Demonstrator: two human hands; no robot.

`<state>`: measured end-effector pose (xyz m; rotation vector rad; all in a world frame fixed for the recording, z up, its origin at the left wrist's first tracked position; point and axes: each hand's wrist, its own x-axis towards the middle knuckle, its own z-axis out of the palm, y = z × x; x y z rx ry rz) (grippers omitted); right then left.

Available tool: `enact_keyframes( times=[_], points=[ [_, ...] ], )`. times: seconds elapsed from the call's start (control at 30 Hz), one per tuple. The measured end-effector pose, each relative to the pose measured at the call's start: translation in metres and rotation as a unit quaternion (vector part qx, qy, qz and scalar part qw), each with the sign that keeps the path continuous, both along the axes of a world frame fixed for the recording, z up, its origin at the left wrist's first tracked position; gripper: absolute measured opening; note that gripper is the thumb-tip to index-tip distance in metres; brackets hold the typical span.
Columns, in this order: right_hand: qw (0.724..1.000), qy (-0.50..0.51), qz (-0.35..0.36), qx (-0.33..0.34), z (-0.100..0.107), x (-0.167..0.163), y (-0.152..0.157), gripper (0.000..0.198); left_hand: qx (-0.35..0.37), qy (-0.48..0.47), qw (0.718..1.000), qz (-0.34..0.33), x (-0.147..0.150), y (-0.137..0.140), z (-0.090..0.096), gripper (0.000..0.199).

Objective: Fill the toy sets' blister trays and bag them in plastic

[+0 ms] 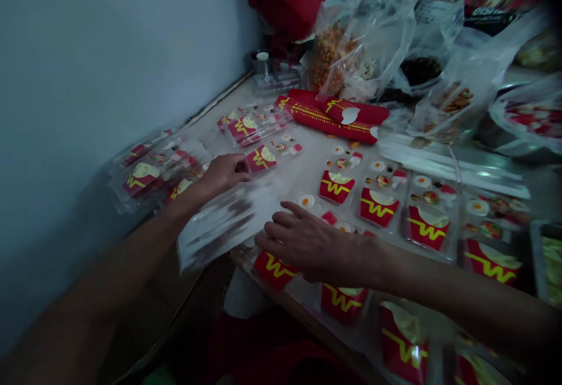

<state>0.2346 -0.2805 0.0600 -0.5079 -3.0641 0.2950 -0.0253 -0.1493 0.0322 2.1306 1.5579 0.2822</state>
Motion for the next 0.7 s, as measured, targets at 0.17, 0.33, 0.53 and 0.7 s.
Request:
enact_keyframes(
  times=[0.17,0.33,0.53,0.7],
  points=[
    [0.986,-0.018,-0.167,-0.015,-0.001,0.031,0.016,0.099,-0.255,-0.168,0.951,0.057,0.010,-0.008,0.010,0.034],
    [0.983,-0.043,-0.175,-0.019,-0.035,0.034,0.043,0.105,-0.261,-0.206,0.936,0.115,0.044,-0.012,-0.006,0.038],
    [0.985,-0.028,-0.168,-0.012,-0.026,0.050,0.036,0.105,-0.326,-0.232,0.913,0.082,0.046,-0.013,0.007,0.029],
    [0.966,0.021,-0.249,-0.066,-0.028,0.101,0.021,0.109,-0.333,-0.195,0.911,0.147,0.044,-0.021,-0.004,0.035]
  ],
)
